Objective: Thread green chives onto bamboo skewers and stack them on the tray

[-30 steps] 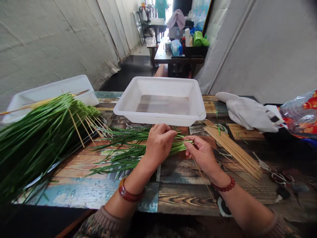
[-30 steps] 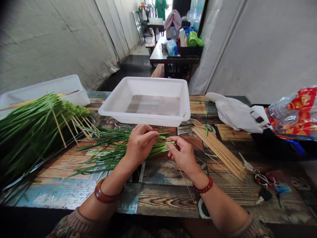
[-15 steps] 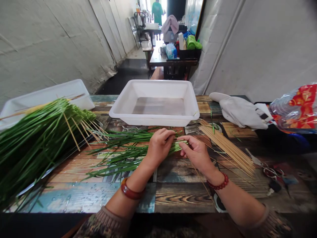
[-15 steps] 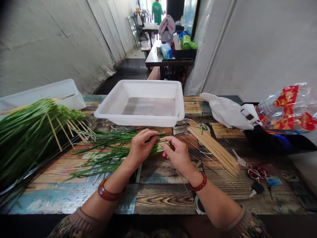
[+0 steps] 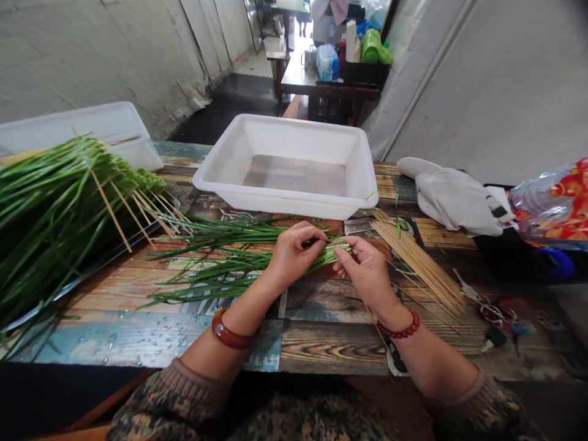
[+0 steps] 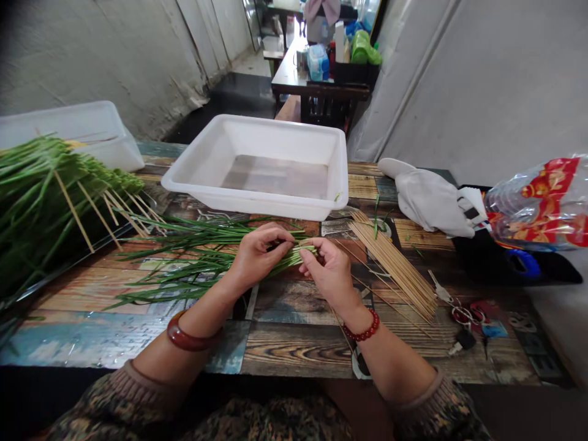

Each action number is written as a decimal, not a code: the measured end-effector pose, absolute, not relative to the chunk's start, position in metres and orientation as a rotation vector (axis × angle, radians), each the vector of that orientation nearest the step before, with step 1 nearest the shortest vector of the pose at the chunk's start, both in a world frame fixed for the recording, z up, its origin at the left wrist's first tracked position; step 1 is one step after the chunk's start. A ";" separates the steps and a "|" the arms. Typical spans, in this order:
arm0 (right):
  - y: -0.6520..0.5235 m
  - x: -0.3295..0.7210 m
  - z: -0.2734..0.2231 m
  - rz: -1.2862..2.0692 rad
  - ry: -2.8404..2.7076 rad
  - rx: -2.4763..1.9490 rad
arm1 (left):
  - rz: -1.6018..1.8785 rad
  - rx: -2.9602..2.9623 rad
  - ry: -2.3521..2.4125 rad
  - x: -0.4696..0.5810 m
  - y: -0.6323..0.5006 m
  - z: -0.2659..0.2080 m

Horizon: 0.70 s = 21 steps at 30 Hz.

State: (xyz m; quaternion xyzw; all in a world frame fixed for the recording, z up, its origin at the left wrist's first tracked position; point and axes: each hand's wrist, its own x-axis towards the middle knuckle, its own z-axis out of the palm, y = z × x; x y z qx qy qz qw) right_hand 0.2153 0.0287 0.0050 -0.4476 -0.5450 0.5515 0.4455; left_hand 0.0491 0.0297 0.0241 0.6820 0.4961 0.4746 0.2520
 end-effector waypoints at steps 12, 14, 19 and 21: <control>0.029 0.216 0.006 1.363 -1.360 -1.120 | 1.291 1.843 1.338 0.050 0.030 0.022; 0.029 0.216 0.005 1.365 -1.358 -1.115 | 1.294 1.841 1.331 0.050 0.030 0.023; 0.030 0.216 0.004 1.355 -1.372 -1.123 | 1.277 1.838 1.334 0.049 0.029 0.023; 0.030 0.216 0.004 1.350 -1.378 -1.123 | 1.272 1.847 1.333 0.049 0.029 0.023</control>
